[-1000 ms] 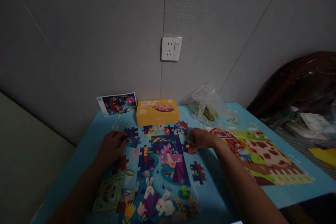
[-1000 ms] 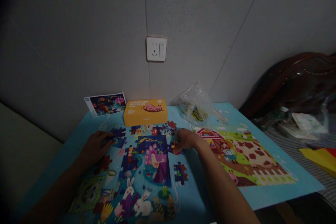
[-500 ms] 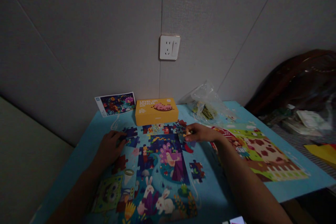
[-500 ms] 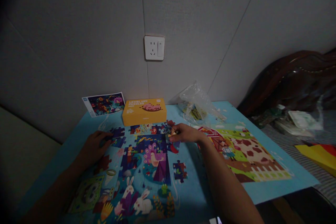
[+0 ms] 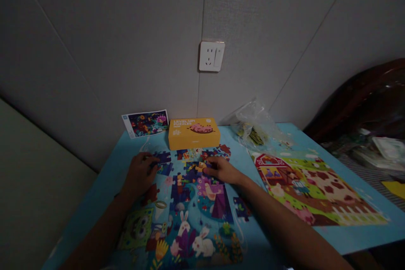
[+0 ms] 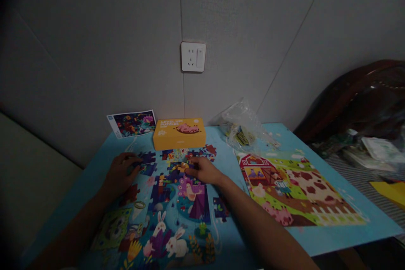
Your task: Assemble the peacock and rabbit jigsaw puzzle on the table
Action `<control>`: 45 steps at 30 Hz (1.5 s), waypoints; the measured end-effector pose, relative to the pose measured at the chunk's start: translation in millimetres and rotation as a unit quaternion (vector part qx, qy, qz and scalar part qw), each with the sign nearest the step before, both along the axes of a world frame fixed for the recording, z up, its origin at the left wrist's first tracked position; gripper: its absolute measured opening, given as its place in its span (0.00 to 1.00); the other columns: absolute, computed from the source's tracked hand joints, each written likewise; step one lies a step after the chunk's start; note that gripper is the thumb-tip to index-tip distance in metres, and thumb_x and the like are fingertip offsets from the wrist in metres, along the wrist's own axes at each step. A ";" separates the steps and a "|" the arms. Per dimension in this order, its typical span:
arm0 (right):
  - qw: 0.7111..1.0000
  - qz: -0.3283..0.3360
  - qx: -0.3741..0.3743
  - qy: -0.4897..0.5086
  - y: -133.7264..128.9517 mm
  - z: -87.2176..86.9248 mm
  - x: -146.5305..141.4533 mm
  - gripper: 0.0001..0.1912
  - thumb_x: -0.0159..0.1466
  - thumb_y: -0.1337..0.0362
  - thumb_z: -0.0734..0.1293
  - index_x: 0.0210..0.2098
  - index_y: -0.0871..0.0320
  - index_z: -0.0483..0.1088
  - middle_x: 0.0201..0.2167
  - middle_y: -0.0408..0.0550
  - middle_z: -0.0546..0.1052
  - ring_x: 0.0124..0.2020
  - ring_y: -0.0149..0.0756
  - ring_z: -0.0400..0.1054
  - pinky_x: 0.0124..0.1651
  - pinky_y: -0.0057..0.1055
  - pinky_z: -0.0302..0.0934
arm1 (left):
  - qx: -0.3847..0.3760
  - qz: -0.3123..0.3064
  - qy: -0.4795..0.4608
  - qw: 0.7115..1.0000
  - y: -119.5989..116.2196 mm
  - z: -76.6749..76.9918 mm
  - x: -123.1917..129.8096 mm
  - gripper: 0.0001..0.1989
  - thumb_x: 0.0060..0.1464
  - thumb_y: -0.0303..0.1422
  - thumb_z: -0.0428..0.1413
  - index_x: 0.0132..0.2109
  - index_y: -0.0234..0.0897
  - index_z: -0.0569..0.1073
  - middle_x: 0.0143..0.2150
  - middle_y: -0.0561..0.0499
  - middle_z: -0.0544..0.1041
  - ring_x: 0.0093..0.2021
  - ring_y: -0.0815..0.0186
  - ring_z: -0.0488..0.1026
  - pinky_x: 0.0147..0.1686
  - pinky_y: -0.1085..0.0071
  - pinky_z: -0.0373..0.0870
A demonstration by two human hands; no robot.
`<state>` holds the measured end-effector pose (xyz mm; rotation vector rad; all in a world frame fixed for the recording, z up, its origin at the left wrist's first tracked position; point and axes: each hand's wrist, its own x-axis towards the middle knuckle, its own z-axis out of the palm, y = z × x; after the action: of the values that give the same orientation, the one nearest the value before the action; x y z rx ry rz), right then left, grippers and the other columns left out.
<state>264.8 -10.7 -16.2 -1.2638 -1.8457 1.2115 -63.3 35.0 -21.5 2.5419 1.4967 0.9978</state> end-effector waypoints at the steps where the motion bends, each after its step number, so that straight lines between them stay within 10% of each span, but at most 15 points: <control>1: 1.000 0.000 0.007 -0.006 -0.5 2.2 0.9 0.19 0.60 0.50 0.68 0.27 0.60 0.65 0.21 0.37 0.59 0.23 0.26 0.51 0.25 0.25 0.45 | 0.013 -0.023 -0.008 1.000 -2.0 2.5 2.4 0.09 0.56 0.32 0.53 0.41 0.37 0.77 0.44 0.43 0.72 0.46 0.55 0.69 0.50 0.56 0.67; 7: 0.991 0.007 0.112 -0.076 -9.9 13.0 -9.4 0.17 0.65 0.51 0.63 0.31 0.60 0.68 0.20 0.39 0.63 0.22 0.28 0.55 0.26 0.24 0.46 | -0.032 -0.180 0.040 0.982 -14.9 7.4 15.9 0.10 0.58 0.31 0.55 0.47 0.39 0.75 0.47 0.46 0.74 0.49 0.58 0.67 0.51 0.59 0.65; 15: 0.980 0.054 0.171 -0.090 -17.0 20.9 -19.8 0.18 0.67 0.60 0.60 0.55 0.59 0.66 0.35 0.49 0.75 0.32 0.35 0.67 0.36 0.28 0.59 | -0.050 -0.156 0.043 0.985 -14.0 1.5 19.0 0.10 0.59 0.29 0.53 0.46 0.41 0.76 0.48 0.46 0.74 0.50 0.56 0.66 0.51 0.56 0.64; 19: 0.982 0.053 0.153 -0.092 -15.9 18.5 -20.2 0.25 0.66 0.58 0.63 0.60 0.59 0.61 0.25 0.41 0.69 0.25 0.32 0.62 0.30 0.27 0.55 | -0.063 -0.190 0.013 0.980 -20.7 6.4 25.2 0.12 0.60 0.30 0.53 0.49 0.40 0.74 0.49 0.46 0.75 0.51 0.57 0.66 0.53 0.56 0.64; 26: 0.981 0.072 0.163 -0.080 -14.9 10.4 -25.7 0.29 0.64 0.59 0.67 0.62 0.57 0.59 0.25 0.39 0.68 0.25 0.32 0.62 0.30 0.26 0.54 | -0.145 -0.247 0.002 0.958 -41.1 5.8 46.4 0.24 0.63 0.35 0.51 0.65 0.44 0.61 0.55 0.45 0.71 0.56 0.60 0.67 0.55 0.62 0.65; 37: 0.985 0.064 0.134 -0.082 -13.5 15.2 -26.9 0.20 0.64 0.64 0.66 0.56 0.57 0.69 0.31 0.44 0.75 0.29 0.31 0.67 0.34 0.26 0.59 | -0.110 -0.168 0.037 0.979 -20.7 2.0 32.3 0.18 0.61 0.25 0.42 0.50 0.40 0.74 0.49 0.47 0.78 0.51 0.59 0.71 0.48 0.59 0.64; 45: 0.968 0.087 0.219 -0.086 -8.6 5.9 -26.5 0.23 0.66 0.58 0.65 0.59 0.57 0.67 0.38 0.51 0.79 0.37 0.38 0.73 0.43 0.29 0.63 | -0.115 -0.212 -0.049 0.969 -36.8 11.4 46.7 0.16 0.59 0.35 0.56 0.54 0.40 0.72 0.44 0.46 0.78 0.49 0.58 0.71 0.49 0.61 0.66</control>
<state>238.3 -19.3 -10.3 -0.9977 -2.2353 0.7300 -16.7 -1.8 -10.1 2.4492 0.9204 0.8166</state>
